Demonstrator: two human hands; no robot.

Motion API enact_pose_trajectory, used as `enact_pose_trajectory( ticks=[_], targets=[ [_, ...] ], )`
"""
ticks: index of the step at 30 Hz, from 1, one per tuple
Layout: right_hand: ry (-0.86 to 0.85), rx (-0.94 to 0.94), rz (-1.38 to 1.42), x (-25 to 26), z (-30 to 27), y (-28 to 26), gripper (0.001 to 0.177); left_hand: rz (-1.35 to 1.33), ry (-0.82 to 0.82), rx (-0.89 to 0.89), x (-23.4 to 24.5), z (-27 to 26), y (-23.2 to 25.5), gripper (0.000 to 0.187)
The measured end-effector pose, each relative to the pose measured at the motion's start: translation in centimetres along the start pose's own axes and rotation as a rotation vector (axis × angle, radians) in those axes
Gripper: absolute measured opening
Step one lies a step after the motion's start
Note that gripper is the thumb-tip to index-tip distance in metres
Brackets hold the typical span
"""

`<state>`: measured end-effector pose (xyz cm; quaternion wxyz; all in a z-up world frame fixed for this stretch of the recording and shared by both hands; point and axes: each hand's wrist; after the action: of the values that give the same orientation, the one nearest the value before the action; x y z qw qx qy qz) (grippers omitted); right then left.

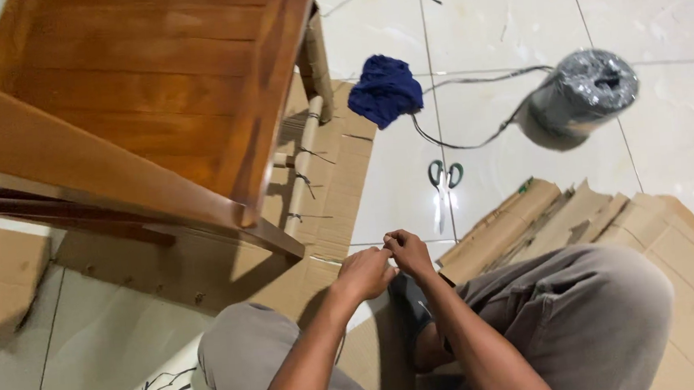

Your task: Wrapping wooden chair legs with protective cardboard and securing them with plastic ties.

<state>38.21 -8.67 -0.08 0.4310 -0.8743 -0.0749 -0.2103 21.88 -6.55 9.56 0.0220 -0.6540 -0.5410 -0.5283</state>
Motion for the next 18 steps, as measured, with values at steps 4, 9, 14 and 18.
enact_pose_trajectory(
  ticks=[4,9,14,18],
  targets=[
    [0.056,-0.082,-0.092,1.6,0.6,3.0,0.04,0.001,-0.03,-0.023,-1.2,0.7,0.3,0.042],
    [0.276,-0.036,-0.041,3.4,0.4,3.9,0.043,0.027,-0.047,0.027,-1.9,1.3,0.0,0.045],
    [0.627,-0.138,0.014,6.0,-0.8,5.6,0.044,0.028,-0.08,0.044,-0.8,1.3,1.8,0.047],
    [0.913,-0.297,0.132,6.7,0.5,9.4,0.047,0.054,-0.122,0.046,-1.0,1.9,2.5,0.047]
  ],
)
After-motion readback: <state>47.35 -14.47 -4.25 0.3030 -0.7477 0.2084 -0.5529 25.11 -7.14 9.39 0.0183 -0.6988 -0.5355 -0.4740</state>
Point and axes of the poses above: each hand's wrist, its own z-axis towards the middle knuckle, its own x-axis out of the back of the hand, y = z × x, and after that the axes turned 3 degrees about z, right-handed
